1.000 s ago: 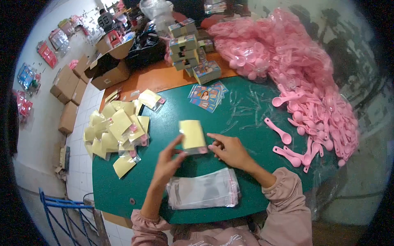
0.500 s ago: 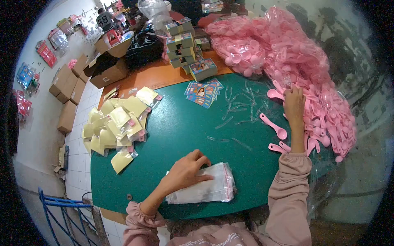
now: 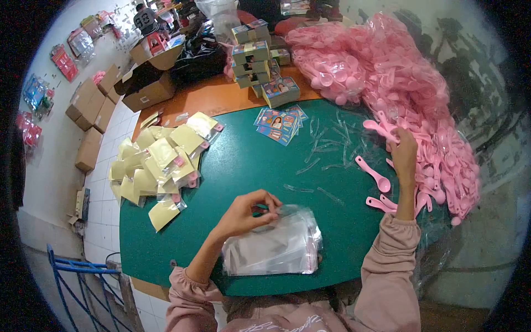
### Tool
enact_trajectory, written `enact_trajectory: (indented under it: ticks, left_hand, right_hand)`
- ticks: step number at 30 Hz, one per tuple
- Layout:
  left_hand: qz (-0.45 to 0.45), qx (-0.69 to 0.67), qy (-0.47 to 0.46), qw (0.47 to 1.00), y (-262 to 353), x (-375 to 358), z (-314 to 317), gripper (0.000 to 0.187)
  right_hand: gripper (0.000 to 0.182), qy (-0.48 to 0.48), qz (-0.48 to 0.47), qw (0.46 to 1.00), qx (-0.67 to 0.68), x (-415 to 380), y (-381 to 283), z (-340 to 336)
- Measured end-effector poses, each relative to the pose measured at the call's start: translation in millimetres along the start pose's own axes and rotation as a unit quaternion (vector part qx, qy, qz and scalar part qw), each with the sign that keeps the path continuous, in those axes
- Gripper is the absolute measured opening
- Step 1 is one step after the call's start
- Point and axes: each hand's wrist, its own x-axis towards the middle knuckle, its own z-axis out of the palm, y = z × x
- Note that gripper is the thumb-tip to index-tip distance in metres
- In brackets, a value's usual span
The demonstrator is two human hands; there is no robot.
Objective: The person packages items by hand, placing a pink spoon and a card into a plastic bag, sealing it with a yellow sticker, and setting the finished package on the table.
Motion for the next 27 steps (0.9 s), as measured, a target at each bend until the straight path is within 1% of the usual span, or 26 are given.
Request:
enact_trajectory:
  ticks: [2,3,4,6,8,9,11,12,14,15,16,17,18,19,20,22,23,24,25,26,27]
  left_hand:
    - [-0.065,-0.132,-0.010,0.989,-7.4,0.4,-7.8,0.013]
    - [-0.051,-0.139,0.000,0.989,-15.1,1.7,-8.5,0.016]
    - [-0.051,-0.139,0.001,0.989,-12.9,1.5,-8.0,0.016]
    - [-0.140,-0.221,0.066,0.963,-6.7,2.2,-6.3,0.015]
    - [-0.140,-0.219,0.054,0.964,-18.6,3.6,-6.0,0.018]
    - [-0.147,-0.210,0.057,0.965,-23.8,3.6,-5.0,0.019]
    - [-0.154,-0.200,0.058,0.966,-24.4,2.2,-3.0,0.020]
    - [-0.147,-0.193,0.060,0.968,-21.0,1.4,-1.9,0.019]
    - [-0.138,-0.186,0.062,0.971,-14.7,0.0,0.2,0.017]
    - [-0.147,-0.112,0.073,0.980,-11.7,-0.5,0.6,0.015]
    - [-0.156,-0.039,0.083,0.983,-10.3,-0.8,1.2,0.013]
    - [-0.156,-0.040,0.085,0.983,-10.1,-0.3,1.5,0.013]
    - [-0.066,0.022,0.127,0.989,-10.1,0.6,1.5,0.011]
    - [0.023,0.083,0.166,0.982,-9.9,1.4,0.7,0.010]
    - [0.024,0.084,0.165,0.982,-8.7,1.8,-2.1,0.010]
    - [-0.094,0.011,0.172,0.980,-6.1,-0.7,-10.6,0.012]
    - [-0.075,-0.129,0.145,0.978,-22.7,-1.0,-14.3,0.013]
    - [-0.075,-0.129,0.145,0.978,-19.0,-1.9,-14.9,0.013]
    - [-0.106,-0.214,0.115,0.964,-11.3,-2.6,-15.4,0.014]
    - [-0.135,-0.297,0.084,0.942,-5.3,-2.7,-15.6,0.015]
    - [-0.134,-0.298,0.084,0.941,-2.4,-2.1,-15.1,0.015]
  right_hand:
    - [0.024,0.050,0.033,0.987,0.152,2.3,-29.6,-15.0]
    - [0.022,0.028,0.057,0.964,0.258,3.3,-30.6,-13.0]
    - [0.022,0.027,0.055,0.964,0.259,3.1,-42.2,-15.1]
    - [0.016,-0.024,0.064,0.895,0.441,-2.0,-78.8,-18.1]
    - [0.013,-0.086,0.068,0.851,0.514,-11.8,-111.9,-16.8]
    - [0.013,-0.085,0.069,0.850,0.515,-18.0,-122.7,-12.6]
    - [0.013,-0.125,0.029,0.871,0.473,-30.7,-138.8,-3.7]
    - [0.013,-0.124,0.031,0.872,0.473,-35.2,-145.7,-2.5]
    - [0.012,-0.069,0.024,0.897,0.436,-41.8,-156.8,-0.8]
    - [0.011,-0.044,0.019,0.894,0.445,-44.9,-159.6,2.8]
    - [0.011,-0.045,0.017,0.894,0.445,-47.0,-162.8,1.9]
    - [0.011,-0.077,-0.022,0.905,0.417,-48.6,-166.0,0.3]
    - [0.011,-0.109,-0.061,0.913,0.388,-50.7,-169.4,-0.4]
    - [0.012,-0.102,-0.078,0.919,0.373,-53.9,-173.5,0.9]
    - [0.012,-0.101,-0.078,0.919,0.373,-53.7,-174.3,0.6]
    - [0.012,-0.097,-0.104,0.936,0.323,-53.8,-174.9,-0.7]
    - [0.012,-0.098,-0.104,0.936,0.323,-53.8,-175.3,-0.1]
    - [0.012,-0.059,-0.075,0.935,0.340,-53.6,-175.7,0.9]
    - [0.011,-0.019,-0.046,0.933,0.356,-53.4,-175.6,1.9]
    - [0.011,-0.020,-0.047,0.933,0.355,-52.9,-174.1,4.1]
    - [0.010,-0.009,-0.002,0.916,0.401,-52.6,-171.9,7.2]
